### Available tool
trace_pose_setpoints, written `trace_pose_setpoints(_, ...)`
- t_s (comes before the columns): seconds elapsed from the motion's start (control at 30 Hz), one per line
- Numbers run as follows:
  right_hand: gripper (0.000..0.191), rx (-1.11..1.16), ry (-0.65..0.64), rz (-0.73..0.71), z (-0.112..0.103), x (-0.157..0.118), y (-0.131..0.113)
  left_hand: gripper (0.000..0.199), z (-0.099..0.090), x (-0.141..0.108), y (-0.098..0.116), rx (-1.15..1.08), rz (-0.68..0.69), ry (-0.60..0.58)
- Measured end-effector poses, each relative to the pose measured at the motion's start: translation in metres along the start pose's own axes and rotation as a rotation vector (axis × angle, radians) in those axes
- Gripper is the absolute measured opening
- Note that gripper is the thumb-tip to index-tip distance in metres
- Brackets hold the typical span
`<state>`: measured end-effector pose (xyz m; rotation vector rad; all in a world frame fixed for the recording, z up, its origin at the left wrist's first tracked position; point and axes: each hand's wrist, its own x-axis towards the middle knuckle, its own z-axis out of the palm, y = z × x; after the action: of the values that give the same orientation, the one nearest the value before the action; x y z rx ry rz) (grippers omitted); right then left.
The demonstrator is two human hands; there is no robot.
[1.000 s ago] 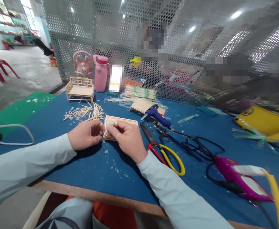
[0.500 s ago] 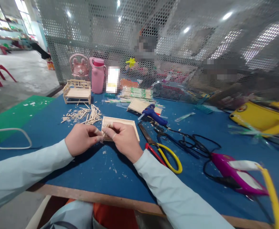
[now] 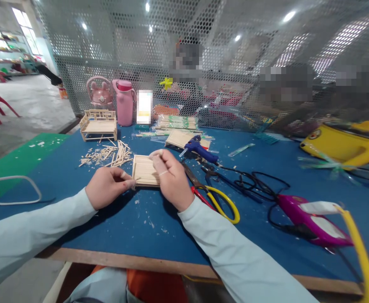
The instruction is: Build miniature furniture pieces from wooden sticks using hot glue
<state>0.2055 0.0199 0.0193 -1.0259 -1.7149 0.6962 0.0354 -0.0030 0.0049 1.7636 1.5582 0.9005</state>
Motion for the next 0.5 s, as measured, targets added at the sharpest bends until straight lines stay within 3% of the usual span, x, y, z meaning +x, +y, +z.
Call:
trace_pose_setpoints(0.1,0.019,-0.126,-0.205,0.034,0.007,-0.003,-0.001,0.018,0.001,0.0,0.0,-0.022,-0.023,-0.014)
trace_pose_setpoints(0.17,0.019,-0.175,-0.273,0.037,0.011,-0.004,-0.001,0.016,0.002,0.0,-0.001,-0.023,-0.035,-0.023)
trace_pose_setpoints(0.5,0.034,-0.214,-0.295,-0.052,0.015,0.003,0.005,0.009,-0.003,0.001,-0.006,0.036,0.021,-0.101)
